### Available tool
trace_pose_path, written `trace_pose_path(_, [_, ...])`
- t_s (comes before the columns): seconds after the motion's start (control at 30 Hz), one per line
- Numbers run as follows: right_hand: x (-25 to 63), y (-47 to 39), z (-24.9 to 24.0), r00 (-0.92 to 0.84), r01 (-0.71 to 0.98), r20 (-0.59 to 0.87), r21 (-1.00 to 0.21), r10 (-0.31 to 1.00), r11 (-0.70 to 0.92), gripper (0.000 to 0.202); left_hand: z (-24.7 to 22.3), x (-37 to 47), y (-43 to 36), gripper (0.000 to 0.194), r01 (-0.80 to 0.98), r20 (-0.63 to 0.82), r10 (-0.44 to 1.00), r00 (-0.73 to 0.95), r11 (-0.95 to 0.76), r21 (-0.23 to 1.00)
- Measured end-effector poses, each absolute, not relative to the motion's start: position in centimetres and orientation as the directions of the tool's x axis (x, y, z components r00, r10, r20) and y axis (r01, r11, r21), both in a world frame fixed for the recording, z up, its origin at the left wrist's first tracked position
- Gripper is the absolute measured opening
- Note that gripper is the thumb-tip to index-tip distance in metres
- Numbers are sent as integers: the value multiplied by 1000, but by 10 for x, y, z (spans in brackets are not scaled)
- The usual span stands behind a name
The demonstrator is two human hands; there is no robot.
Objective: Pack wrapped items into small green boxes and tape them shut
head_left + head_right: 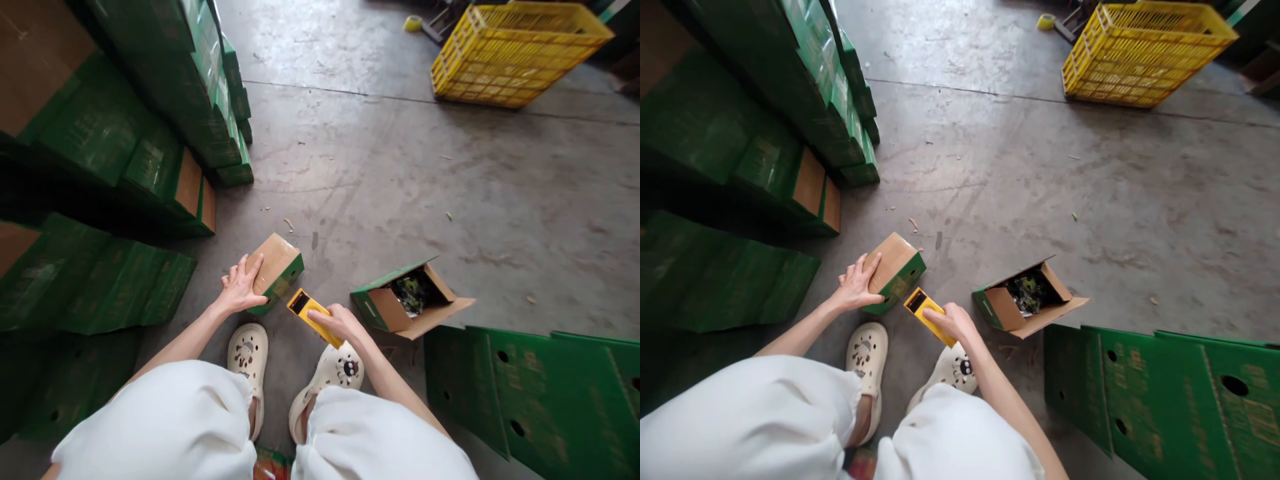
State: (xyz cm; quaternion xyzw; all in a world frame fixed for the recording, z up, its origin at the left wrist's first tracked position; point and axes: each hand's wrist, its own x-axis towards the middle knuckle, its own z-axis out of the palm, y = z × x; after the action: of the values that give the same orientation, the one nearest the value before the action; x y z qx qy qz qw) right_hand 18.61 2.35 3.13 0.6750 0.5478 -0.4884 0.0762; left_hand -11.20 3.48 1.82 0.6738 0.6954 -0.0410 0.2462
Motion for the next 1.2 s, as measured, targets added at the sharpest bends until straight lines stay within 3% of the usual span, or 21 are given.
trace_pose_path(0.2, [135, 61, 22, -62, 914, -702, -326, 710, -243, 57, 16, -118, 40, 120, 961, -387, 922, 0, 107, 254])
trace_pose_path(0.57, [130, 54, 27, -10, 857, -738, -354, 674, -375, 45, 20, -101, 26, 118, 980, -357, 934, 24, 48, 193])
trace_pose_path(0.77, [163, 27, 16, 21, 907, -643, -310, 765, -286, 54, 18, -123, 45, 119, 962, -396, 918, 24, 87, 258])
trace_pose_path(0.97, [206, -24, -23, 63, 987, -504, -98, 861, -130, 44, 16, -162, 71, 113, 907, -479, 874, 77, 139, 398])
trace_pose_path(1.1, [215, -38, -34, 27, 988, -377, -130, 926, -82, 36, 12, -170, 76, 113, 865, -448, 891, 73, 167, 474])
trace_pose_path(1.2, [206, -33, -26, 29, 948, -168, -308, 985, -80, 34, 7, -171, 75, 116, 772, -427, 902, 67, 224, 595])
